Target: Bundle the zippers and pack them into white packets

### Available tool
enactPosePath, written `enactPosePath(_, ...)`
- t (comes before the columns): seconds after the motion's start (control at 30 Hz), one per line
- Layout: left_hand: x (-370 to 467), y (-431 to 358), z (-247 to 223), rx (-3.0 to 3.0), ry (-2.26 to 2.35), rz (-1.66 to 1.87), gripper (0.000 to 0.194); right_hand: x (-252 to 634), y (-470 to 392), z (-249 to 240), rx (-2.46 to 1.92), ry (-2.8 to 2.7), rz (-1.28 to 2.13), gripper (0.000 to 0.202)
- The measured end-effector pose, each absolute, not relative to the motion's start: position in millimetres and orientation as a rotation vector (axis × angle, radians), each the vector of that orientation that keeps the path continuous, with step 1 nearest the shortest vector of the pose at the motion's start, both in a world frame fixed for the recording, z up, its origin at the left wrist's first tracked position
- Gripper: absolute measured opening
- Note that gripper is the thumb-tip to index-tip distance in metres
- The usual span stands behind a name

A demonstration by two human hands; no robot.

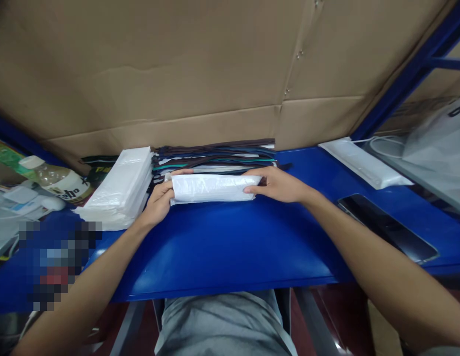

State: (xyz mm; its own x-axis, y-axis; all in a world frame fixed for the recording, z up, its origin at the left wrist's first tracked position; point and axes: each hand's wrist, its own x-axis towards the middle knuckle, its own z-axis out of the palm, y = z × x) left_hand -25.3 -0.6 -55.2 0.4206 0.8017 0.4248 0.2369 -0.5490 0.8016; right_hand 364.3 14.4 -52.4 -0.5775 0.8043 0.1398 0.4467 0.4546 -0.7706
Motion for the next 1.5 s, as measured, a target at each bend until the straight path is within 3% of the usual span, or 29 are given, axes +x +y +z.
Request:
enactPosePath(0.2, -38.0, 0.8, -51.0, 2.046, 0.632, 0.918, 0.044, 371.2, 15.2, -48.2, -1.089, -2.214, 0.886, 0.054)
enactPosePath(0.33, -30.1, -3.9, -54.0, 2.309, 0.878, 0.881, 0.038, 368.3, 12.4, -48.0, -1.055, -2.256, 0.859, 0.051)
enactPosePath(0.47, -17.1, -9.1, -58.9, 2.564, 1.048, 0.598, 0.038, 355.7, 9.5, -52.6, -1.034, -2.287, 0.832, 0.049)
enactPosePath(0.67, -2.7, -12.4, -58.9, 2.888, 1.233, 0.268, 0.054, 344.8, 8.8, -58.6, -1.084, -2.254, 0.738, 0.050)
enactPosePath(0.83, 6.3, -14.4, -53.5, 2.954, 1.358, 0.063, 0.046, 342.7, 7.7, -59.4, -1.099, -2.239, 0.767, 0.053)
enactPosePath(1.1, -5.7, -12.1, -59.6, 2.937, 1.356, 0.183, 0.048, 347.1, 10.6, -56.9, -1.016, -2.018, 1.124, 0.049)
enactPosePath(1.5, 13.4, -22.8, -52.7, 2.947, 1.619, 0.093, 0.027, 331.8, 1.8, -63.1, -1.043, -1.858, 0.950, 0.046)
